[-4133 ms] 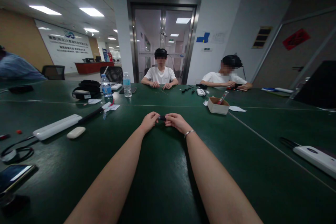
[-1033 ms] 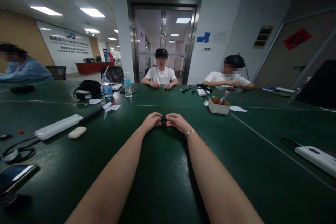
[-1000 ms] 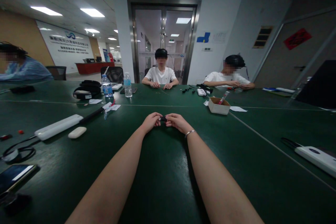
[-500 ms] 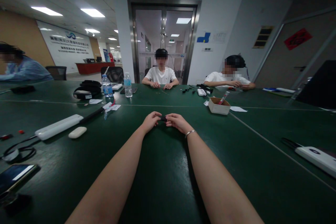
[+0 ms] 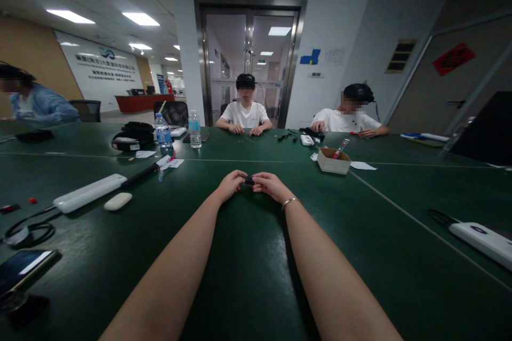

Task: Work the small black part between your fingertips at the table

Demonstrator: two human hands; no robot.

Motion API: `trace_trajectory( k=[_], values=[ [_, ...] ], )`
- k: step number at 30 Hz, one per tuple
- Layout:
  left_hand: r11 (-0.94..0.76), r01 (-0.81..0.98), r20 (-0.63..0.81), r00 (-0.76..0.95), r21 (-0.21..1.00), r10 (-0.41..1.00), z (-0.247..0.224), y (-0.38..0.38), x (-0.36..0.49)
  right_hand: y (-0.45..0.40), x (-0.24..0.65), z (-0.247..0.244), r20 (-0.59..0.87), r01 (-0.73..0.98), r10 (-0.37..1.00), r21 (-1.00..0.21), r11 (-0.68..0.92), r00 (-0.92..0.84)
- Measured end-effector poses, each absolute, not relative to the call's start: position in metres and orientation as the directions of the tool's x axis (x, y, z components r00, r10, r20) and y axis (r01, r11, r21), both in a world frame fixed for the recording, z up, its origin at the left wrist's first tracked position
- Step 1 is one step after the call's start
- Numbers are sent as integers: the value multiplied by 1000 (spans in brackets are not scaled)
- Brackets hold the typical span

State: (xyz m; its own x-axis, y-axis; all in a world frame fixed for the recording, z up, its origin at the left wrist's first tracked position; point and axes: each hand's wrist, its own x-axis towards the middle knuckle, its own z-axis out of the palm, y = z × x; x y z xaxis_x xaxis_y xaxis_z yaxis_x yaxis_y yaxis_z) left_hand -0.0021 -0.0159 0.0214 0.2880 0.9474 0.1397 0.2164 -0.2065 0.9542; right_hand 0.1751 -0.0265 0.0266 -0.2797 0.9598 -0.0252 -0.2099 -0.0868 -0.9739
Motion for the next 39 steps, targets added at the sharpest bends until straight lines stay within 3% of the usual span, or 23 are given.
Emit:
trace_trajectory(
  k=[17,39],
  values=[
    [-192,213,143,227,958,963,22,-17,-2,-28,174,28,-40,-214,960,-971,-102,-276],
    [-249,205,176,320,946,931,21,-16,-3,-28,174,28,-23,-216,957,-972,-89,-288]
  ],
)
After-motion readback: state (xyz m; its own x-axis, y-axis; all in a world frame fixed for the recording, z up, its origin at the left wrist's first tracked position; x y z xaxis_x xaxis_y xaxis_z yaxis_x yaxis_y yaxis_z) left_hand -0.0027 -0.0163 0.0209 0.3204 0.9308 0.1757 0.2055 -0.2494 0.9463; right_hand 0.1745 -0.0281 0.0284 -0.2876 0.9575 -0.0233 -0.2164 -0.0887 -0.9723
